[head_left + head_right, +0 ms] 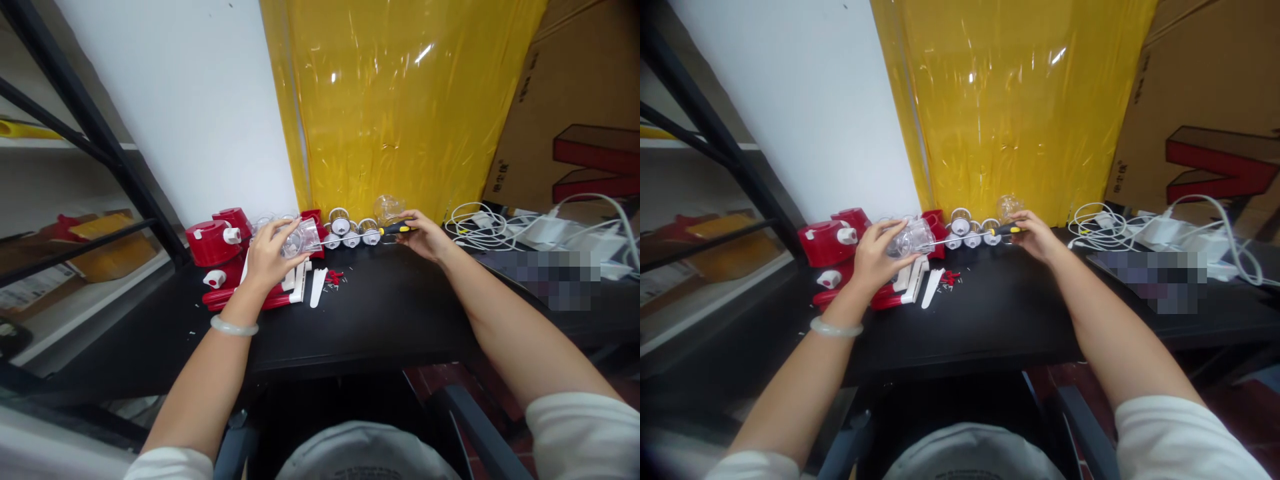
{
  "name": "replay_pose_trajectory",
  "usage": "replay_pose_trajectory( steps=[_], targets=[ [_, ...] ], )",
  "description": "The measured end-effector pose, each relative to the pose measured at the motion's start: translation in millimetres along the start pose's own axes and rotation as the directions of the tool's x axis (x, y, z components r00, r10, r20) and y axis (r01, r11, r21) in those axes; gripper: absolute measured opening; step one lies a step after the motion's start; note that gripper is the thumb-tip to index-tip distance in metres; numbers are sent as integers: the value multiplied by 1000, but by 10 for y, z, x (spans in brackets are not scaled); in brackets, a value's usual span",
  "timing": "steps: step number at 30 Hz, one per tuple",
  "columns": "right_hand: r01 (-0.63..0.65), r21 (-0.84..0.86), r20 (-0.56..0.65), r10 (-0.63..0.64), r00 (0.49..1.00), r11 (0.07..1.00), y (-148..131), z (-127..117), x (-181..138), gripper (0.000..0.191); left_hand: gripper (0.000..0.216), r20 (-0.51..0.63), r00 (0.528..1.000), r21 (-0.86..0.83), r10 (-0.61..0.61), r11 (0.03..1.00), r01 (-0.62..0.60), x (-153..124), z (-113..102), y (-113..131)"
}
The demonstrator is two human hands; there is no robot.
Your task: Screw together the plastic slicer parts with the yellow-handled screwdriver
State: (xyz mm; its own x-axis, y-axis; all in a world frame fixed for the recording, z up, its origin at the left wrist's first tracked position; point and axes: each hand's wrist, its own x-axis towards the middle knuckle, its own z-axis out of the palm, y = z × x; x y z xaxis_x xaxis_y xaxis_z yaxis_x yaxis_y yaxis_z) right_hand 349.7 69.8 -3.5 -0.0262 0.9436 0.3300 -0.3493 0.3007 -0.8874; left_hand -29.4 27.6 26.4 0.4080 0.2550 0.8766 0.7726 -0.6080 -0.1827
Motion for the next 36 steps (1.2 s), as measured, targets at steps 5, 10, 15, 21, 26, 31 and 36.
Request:
replay_pose_trajectory(
  steps=[5, 10, 15, 21, 26, 31, 36],
  targets=[
    [13, -235, -75, -31, 997, 972, 86, -56, 75, 54, 73, -5, 1000, -13, 13, 1000, -13, -5, 17, 3],
    [40, -191, -23, -45, 999, 981, 69, -32, 41, 36, 73, -19, 1000, -10, 18, 1000, -19, -6, 9, -3],
    [-22, 10, 17, 22, 1000, 1000, -18, -6, -21, 30, 73, -32, 999, -28, 10, 1000, -11, -9, 11, 14],
    [-16, -60, -28, 14, 1000, 998, 38, -61, 51, 42, 73, -27, 1000, -45, 4, 999, -5, -13, 26, 22],
    [2, -152, -25, -6, 1000, 988, 68, -74, 64, 38, 74, -26, 999, -31, 23, 999, -23, -16, 27, 2],
    [0, 42, 44, -2, 999, 999, -5, -43, 4, 36, 77, -51, 999, -28, 15, 999, -16, -20, 34, -12],
    [-15, 9, -13, 15, 1000, 1000, 13, -58, 36, 38, 75, -51, 998, -35, 31, 999, -33, -17, 34, 3]
  ],
)
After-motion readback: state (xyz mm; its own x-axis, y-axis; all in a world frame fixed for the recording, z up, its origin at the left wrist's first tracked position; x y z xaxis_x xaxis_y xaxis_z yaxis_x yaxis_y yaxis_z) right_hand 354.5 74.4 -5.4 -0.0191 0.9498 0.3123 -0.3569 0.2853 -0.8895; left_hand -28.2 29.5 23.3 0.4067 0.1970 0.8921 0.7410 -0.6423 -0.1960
